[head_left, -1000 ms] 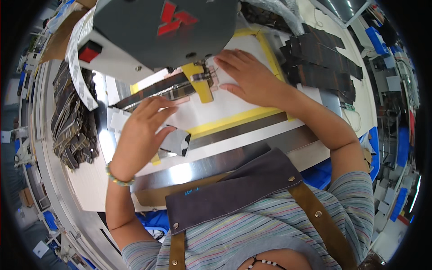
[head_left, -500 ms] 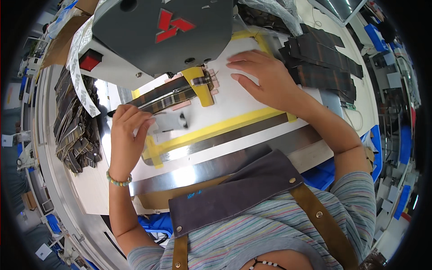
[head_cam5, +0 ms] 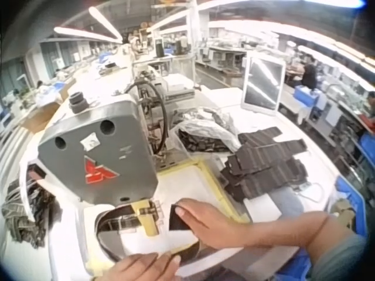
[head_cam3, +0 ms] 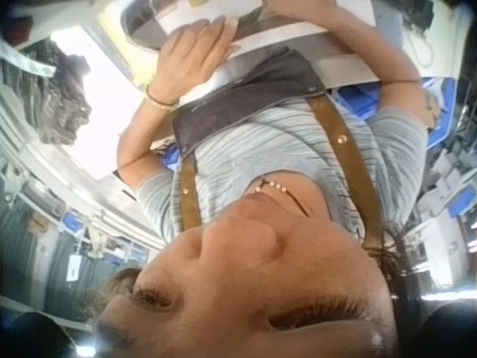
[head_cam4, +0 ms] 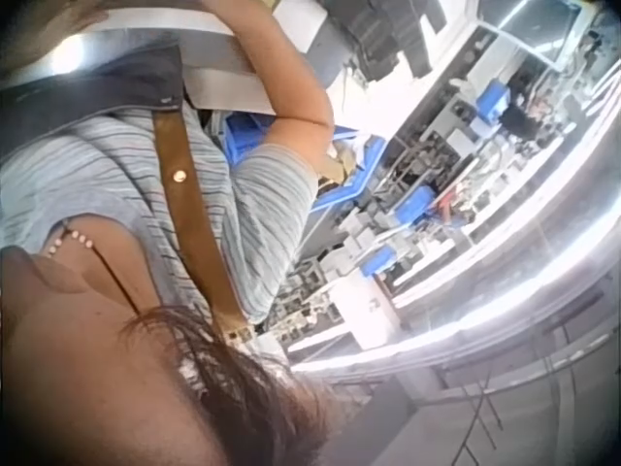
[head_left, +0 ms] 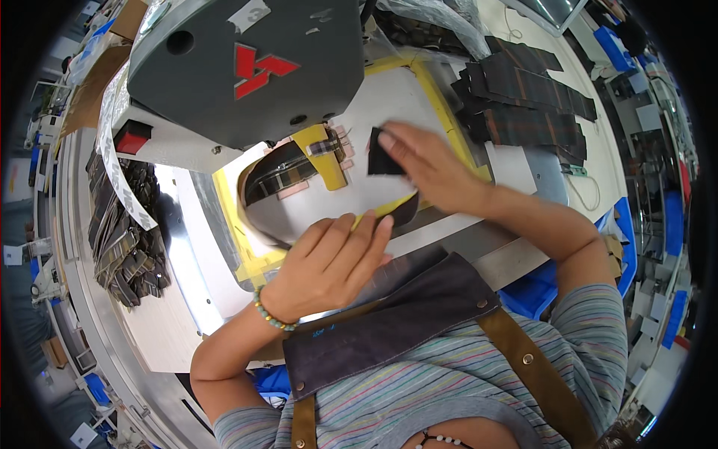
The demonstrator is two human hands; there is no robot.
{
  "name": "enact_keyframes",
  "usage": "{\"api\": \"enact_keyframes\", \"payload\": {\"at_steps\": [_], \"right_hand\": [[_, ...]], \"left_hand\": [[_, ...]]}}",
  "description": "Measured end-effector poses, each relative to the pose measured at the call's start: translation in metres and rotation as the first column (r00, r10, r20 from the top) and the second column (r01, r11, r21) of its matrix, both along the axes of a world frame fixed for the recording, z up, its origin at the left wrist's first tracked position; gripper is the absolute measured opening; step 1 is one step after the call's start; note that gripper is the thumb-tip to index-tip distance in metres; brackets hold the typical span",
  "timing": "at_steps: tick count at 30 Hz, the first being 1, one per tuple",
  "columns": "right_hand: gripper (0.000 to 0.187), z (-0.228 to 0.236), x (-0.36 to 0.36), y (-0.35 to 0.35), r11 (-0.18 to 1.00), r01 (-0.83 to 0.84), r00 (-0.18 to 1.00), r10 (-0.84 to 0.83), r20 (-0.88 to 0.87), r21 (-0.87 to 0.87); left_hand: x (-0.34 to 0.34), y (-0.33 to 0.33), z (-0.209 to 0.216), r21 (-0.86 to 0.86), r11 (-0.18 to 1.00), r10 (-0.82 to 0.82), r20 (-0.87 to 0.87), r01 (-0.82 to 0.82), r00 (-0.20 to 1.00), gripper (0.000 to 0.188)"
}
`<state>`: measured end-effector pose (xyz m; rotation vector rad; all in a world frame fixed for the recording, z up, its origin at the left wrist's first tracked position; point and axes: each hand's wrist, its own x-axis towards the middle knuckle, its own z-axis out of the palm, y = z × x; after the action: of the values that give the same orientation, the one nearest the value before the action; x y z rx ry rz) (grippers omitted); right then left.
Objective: Assembling and sewing small leather strips into a template using an industrial sewing machine.
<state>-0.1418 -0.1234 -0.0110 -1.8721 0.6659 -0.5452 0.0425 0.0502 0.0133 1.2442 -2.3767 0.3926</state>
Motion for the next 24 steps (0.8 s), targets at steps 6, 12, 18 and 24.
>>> {"api": "enact_keyframes", "payload": {"at_steps": [6, 12, 18, 24], "right_hand": [[0.018, 0.009, 0.011, -0.042, 0.932, -0.171, 0.971, 0.104, -0.217, -0.32], [0.024, -0.004, 0.06, -0.048, 0.914, -0.296, 0.924, 0.201, -0.325, -0.277], [0.019, 0.01, 0.048, -0.05, 0.93, -0.182, 0.944, 0.074, -0.322, -0.32], [0.014, -0.004, 0.061, -0.067, 0.966, -0.105, 0.957, 0.033, -0.29, -0.236]], "left_hand": [[0.053, -0.012, -0.011, 0.074, 0.996, 0.048, 0.02, -0.049, 0.999, 0.051], [0.048, -0.05, -0.034, 0.218, 0.971, 0.11, -0.022, -0.103, 0.994, 0.045], [0.05, -0.055, -0.04, 0.216, 0.97, 0.133, -0.087, -0.112, 0.987, 0.041], [0.05, -0.052, -0.041, 0.199, 0.963, 0.201, -0.084, -0.181, 0.976, 0.047]]}}
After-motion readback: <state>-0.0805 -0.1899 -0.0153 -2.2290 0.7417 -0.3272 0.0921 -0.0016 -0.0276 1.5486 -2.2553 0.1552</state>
